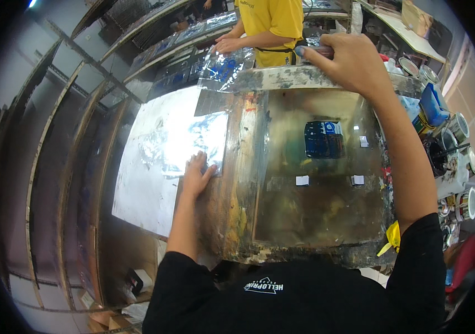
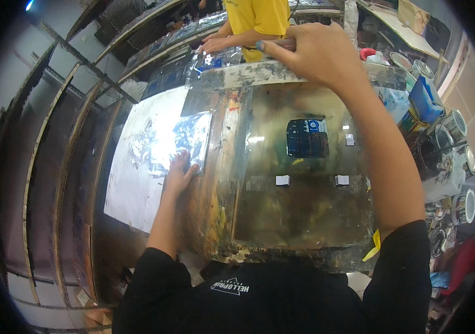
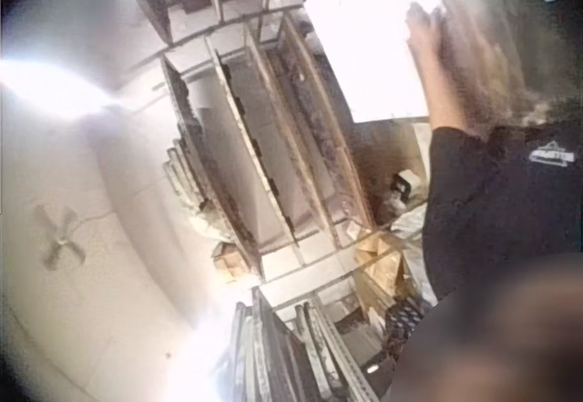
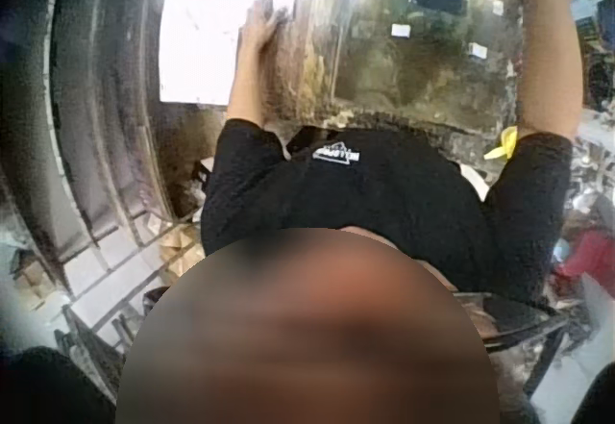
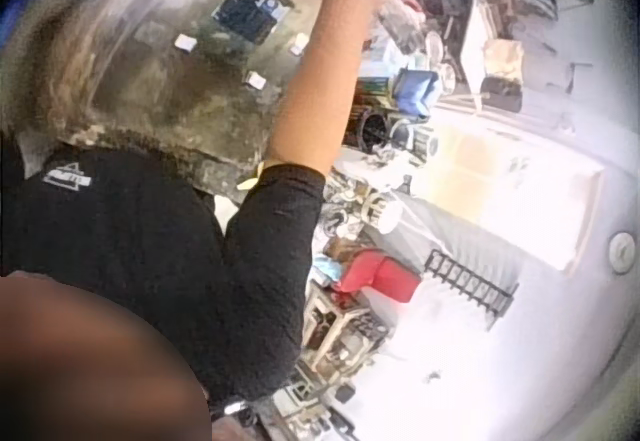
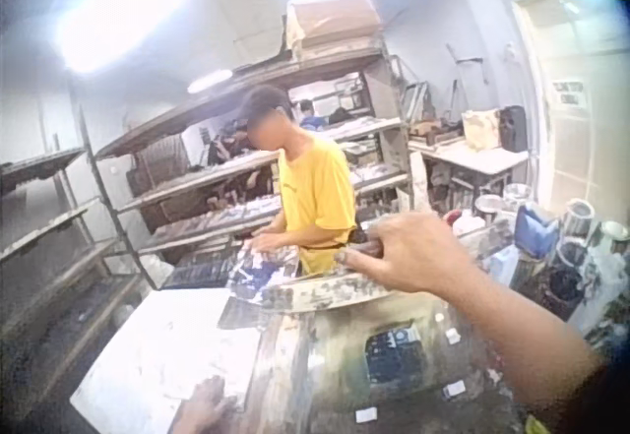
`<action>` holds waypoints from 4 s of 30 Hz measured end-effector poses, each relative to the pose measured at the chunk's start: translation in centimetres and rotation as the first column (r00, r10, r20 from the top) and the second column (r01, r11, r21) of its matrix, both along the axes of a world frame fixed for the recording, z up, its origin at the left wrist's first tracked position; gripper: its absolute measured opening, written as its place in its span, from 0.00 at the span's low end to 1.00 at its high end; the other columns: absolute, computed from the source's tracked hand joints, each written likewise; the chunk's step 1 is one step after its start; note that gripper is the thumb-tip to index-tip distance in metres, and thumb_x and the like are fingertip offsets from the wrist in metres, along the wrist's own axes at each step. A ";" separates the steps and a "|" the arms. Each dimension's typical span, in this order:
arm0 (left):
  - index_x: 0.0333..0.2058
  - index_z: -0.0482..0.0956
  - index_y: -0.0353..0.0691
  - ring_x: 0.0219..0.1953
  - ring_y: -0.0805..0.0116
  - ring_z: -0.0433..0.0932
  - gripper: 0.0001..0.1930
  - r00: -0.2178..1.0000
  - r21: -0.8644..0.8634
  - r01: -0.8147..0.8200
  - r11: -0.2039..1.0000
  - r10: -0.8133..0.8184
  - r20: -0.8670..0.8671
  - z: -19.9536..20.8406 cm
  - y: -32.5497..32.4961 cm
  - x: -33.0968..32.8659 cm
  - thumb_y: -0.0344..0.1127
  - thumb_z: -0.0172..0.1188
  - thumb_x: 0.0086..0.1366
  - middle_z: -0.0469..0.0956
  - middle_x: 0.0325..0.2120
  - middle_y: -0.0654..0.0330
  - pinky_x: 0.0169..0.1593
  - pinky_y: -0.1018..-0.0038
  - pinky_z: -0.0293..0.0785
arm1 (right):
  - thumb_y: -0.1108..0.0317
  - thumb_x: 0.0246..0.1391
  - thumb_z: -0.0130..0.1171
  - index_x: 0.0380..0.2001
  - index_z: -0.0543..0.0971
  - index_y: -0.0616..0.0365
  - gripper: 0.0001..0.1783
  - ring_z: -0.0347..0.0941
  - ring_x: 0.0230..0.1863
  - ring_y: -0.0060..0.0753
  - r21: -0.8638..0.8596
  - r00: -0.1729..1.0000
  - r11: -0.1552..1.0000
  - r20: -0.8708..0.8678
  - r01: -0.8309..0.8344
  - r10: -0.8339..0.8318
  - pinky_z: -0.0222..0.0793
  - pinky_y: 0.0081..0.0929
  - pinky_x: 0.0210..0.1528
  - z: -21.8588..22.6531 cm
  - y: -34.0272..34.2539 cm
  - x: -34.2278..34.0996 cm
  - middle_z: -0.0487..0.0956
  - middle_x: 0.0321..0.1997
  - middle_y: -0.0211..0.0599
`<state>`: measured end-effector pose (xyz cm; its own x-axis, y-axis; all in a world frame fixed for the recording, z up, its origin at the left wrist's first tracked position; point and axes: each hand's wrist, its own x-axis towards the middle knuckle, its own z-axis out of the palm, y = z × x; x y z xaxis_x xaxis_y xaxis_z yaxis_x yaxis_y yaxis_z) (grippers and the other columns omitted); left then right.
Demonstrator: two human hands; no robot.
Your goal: The person performs screen printing by repeatedly pulling a squeegee across a blue ink-filled screen to transfer ink onto white sheets placed beneath. The person aligns the screen, applies ink, and lifts the screen after each pass while another person assists by handling the printed sheets.
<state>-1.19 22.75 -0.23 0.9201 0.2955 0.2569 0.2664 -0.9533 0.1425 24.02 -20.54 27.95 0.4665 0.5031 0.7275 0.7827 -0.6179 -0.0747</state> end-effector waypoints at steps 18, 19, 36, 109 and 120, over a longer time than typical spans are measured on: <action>0.76 0.61 0.39 0.81 0.39 0.48 0.59 0.783 -0.083 0.588 0.804 -0.592 -0.188 2.5 -25.2 7.5 0.81 0.58 0.61 0.54 0.78 0.42 0.80 0.39 0.35 | 0.35 0.66 0.52 0.31 0.88 0.65 0.39 0.85 0.35 0.55 -0.059 0.971 0.996 -0.233 -0.066 0.051 0.77 0.48 0.46 2.1 -0.6 -0.4 0.85 0.27 0.55; 0.77 0.60 0.40 0.81 0.38 0.47 0.59 0.766 -0.134 0.611 0.780 -0.625 -0.149 2.2 -27.0 8.3 0.81 0.57 0.61 0.53 0.79 0.42 0.80 0.40 0.35 | 0.35 0.66 0.52 0.30 0.88 0.67 0.40 0.85 0.36 0.56 -0.084 0.973 0.995 -0.228 -0.059 0.039 0.78 0.48 0.47 2.3 -0.7 -0.3 0.85 0.28 0.57; 0.74 0.67 0.40 0.80 0.37 0.49 0.62 0.684 -0.182 0.717 0.673 -0.730 -0.006 0.3 -38.2 10.8 0.89 0.52 0.55 0.54 0.78 0.44 0.79 0.37 0.36 | 0.34 0.66 0.50 0.22 0.85 0.67 0.42 0.84 0.30 0.50 -0.162 0.973 0.985 -0.212 0.059 -0.093 0.79 0.47 0.39 4.2 0.6 0.0 0.84 0.25 0.55; 0.72 0.66 0.32 0.43 0.56 0.76 0.48 0.910 -0.642 0.285 0.712 0.010 0.414 0.8 -24.2 1.4 0.48 0.80 0.60 0.80 0.41 0.53 0.50 0.60 0.73 | 0.49 0.56 0.69 0.47 0.79 0.53 0.24 0.81 0.47 0.50 -0.470 0.862 0.883 -0.442 0.013 -0.248 0.68 0.53 0.49 -17.2 -3.7 -11.6 0.82 0.43 0.42; 0.74 0.59 0.26 0.57 0.48 0.77 0.44 0.786 -0.561 0.391 0.730 0.053 0.617 7.3 -25.7 7.9 0.44 0.72 0.70 0.75 0.56 0.38 0.61 0.58 0.73 | 0.32 0.61 0.60 0.28 0.86 0.53 0.32 0.82 0.33 0.42 -0.037 0.981 0.991 0.152 0.129 -0.122 0.63 0.49 0.48 -3.9 -0.9 -3.7 0.83 0.26 0.37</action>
<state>6.69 -2.97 7.08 0.7151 0.4395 0.5436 -0.2318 -0.5845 0.7776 20.31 -21.40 24.10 0.4164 0.4820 0.7709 0.6989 -0.7120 0.0677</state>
